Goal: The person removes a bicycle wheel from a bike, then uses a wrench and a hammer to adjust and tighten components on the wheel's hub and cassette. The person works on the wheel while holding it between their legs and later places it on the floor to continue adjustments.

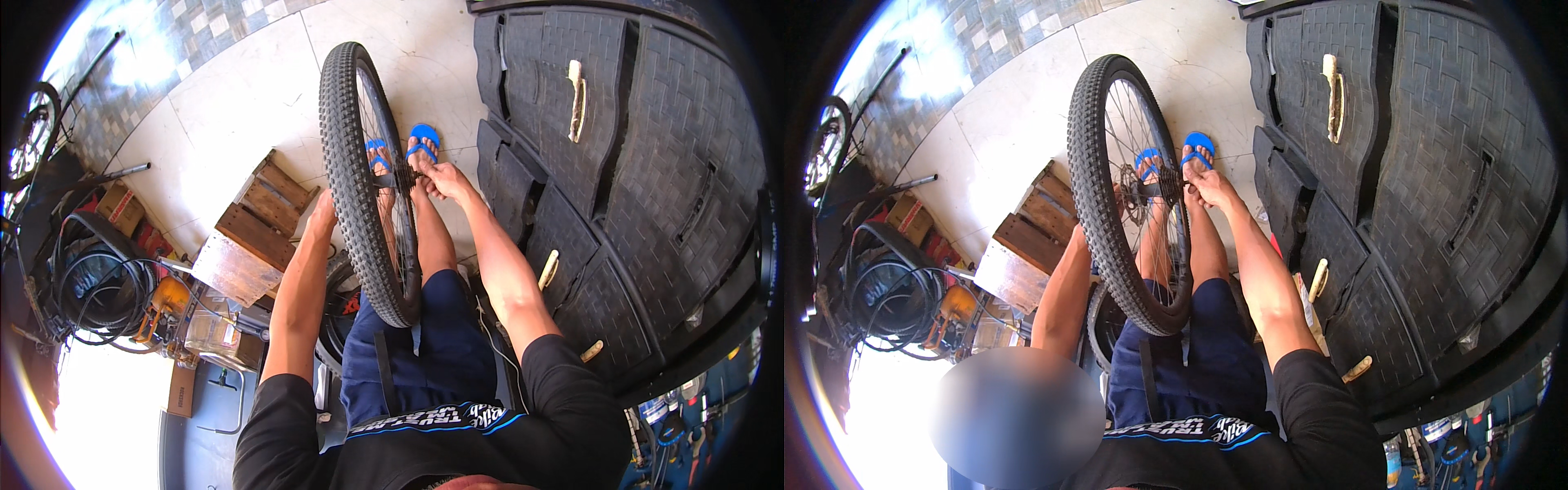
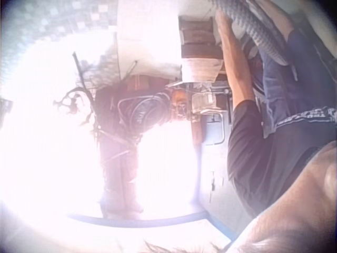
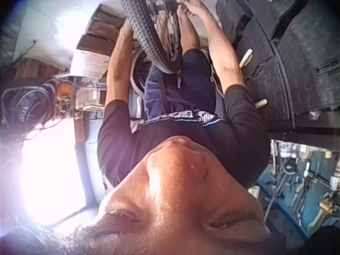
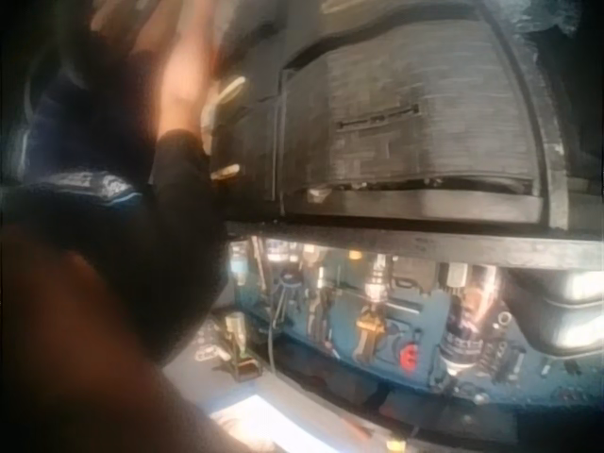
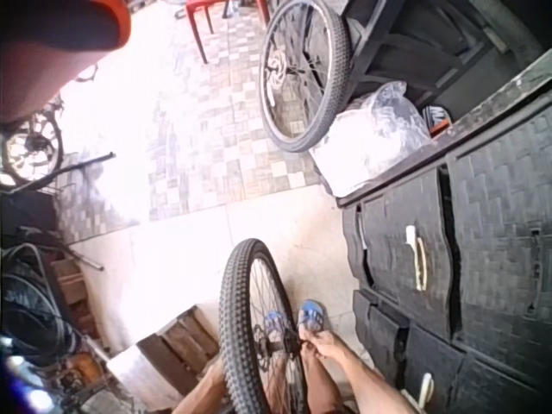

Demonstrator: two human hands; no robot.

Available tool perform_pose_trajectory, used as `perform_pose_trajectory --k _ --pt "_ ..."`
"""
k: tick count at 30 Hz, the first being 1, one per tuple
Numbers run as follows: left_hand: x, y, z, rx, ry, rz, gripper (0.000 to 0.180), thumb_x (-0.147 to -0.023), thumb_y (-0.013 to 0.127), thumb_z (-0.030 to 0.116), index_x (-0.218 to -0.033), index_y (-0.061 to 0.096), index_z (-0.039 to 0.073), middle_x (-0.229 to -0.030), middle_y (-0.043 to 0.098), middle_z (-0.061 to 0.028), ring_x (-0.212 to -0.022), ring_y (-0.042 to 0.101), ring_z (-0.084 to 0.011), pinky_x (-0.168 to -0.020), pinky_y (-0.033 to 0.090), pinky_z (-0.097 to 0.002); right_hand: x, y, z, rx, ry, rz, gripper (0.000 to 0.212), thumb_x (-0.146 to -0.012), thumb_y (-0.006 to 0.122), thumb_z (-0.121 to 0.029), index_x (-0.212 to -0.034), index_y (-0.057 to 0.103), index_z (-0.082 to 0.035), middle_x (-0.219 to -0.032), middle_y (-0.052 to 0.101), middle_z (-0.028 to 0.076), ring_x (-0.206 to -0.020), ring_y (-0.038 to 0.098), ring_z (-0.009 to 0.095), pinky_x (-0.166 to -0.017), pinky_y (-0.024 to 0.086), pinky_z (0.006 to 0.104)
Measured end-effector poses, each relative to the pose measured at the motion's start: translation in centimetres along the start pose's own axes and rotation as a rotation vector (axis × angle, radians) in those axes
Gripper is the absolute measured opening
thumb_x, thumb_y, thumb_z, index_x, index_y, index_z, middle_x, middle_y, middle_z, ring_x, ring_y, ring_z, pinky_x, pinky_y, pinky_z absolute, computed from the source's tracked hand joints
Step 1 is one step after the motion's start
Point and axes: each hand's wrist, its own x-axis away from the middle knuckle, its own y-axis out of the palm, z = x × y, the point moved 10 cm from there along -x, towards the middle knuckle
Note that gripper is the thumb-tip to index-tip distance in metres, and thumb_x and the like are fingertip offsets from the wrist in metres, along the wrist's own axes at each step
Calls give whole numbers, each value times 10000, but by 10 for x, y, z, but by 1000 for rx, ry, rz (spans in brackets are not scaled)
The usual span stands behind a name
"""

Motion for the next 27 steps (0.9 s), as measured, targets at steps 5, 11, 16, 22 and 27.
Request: perform_pose_trajectory --k 5,11,16,22,27 --pt "-8 6 7 2 18 -4 384 -925 672 151 -1286 600 41 -1211 674 -151 -1112 644 -361 -917 532 -471 0 -10 -17 -137 -427 126 496 -962 708 -531 -1004 683 -38 -800 684 55 -602 609 139 -524 486 295" --pt "-7 14 0 14 5 13 381 -931 669 156 -1287 598 39 -1208 674 -148 -1108 644 -351 -915 531 -463 1 -7 -7 67 -9 12 331 -962 757 -290 -1117 654 -15 -964 716 99 -754 674 126 -601 547 292" --pt "-10 9 8 13 22 4 378 -937 666 160 -1288 598 37 -1206 674 -144 -1104 643 -343 -914 531 -457 -15 -7 -1 -152 -400 6 322 -960 755 -239 -1167 634 -24 -952 708 93 -758 662 129 -619 550 297" --pt "-4 8 -2 16 11 4 375 -944 662 165 -1289 596 35 -1204 674 -141 -1099 643 -333 -912 530 -449 4 -6 -22 -204 -359 122 320 -961 749 -303 -1093 666 -23 -889 716 74 -706 657 139 -589 532 306" --pt "-11 13 7 18 16 14 373 -949 659 170 -1290 595 33 -1201 675 -137 -1095 643 -325 -911 529 -442 -5 -8 -10 115 -82 67 426 -995 685 -412 -842 701 -15 -695 691 48 -568 624 136 -522 499 306"
